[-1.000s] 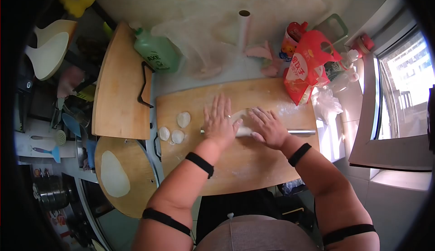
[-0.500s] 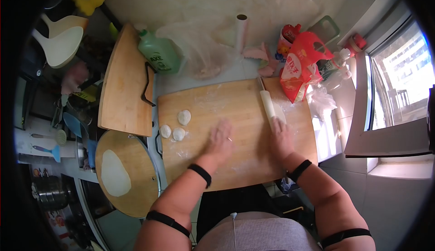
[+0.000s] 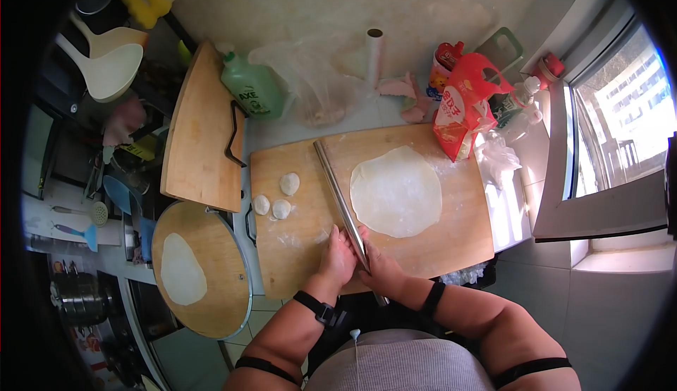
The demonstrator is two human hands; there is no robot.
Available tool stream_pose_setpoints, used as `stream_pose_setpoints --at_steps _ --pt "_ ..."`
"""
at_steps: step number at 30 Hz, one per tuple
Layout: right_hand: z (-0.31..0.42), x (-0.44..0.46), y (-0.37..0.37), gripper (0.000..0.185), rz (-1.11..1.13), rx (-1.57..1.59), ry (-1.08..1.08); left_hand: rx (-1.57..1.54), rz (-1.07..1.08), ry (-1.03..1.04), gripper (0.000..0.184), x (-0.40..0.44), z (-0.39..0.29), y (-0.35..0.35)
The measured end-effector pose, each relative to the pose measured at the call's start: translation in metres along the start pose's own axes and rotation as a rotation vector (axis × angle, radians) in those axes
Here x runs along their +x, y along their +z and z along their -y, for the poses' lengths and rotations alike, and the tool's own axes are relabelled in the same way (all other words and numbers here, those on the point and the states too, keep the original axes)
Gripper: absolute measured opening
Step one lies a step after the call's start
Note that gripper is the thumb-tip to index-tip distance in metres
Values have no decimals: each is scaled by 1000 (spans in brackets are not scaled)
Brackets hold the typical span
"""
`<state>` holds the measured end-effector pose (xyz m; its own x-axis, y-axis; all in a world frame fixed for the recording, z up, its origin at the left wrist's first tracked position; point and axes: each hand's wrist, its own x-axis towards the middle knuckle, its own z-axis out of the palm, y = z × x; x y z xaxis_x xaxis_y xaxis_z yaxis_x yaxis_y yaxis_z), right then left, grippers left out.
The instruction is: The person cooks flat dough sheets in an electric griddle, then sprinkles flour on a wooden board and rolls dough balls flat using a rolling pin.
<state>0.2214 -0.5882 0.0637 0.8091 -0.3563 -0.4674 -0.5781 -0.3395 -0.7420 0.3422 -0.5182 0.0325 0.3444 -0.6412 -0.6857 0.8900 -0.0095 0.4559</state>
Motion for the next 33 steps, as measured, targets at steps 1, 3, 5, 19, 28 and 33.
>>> stream_pose_setpoints --at_steps 1,3,5,19,28,33 --pt "-2 2 4 70 -61 43 -4 2 1 -7 59 1 1 -2" --pt "-22 5 2 65 -188 -4 -67 7 2 -13 54 2 2 -2" --pt "-42 -2 -17 58 -304 -104 -93 332 -96 32 46 2 2 3" --pt "-126 17 -170 50 -408 -648 -473 2172 586 862 14 35 -9 53" --pt "-91 0 -167 46 -700 -281 -447 1847 272 536 27 57 -66 113" --pt "-68 18 -135 44 -580 -205 -454 2008 189 1131 57 69 -38 92"
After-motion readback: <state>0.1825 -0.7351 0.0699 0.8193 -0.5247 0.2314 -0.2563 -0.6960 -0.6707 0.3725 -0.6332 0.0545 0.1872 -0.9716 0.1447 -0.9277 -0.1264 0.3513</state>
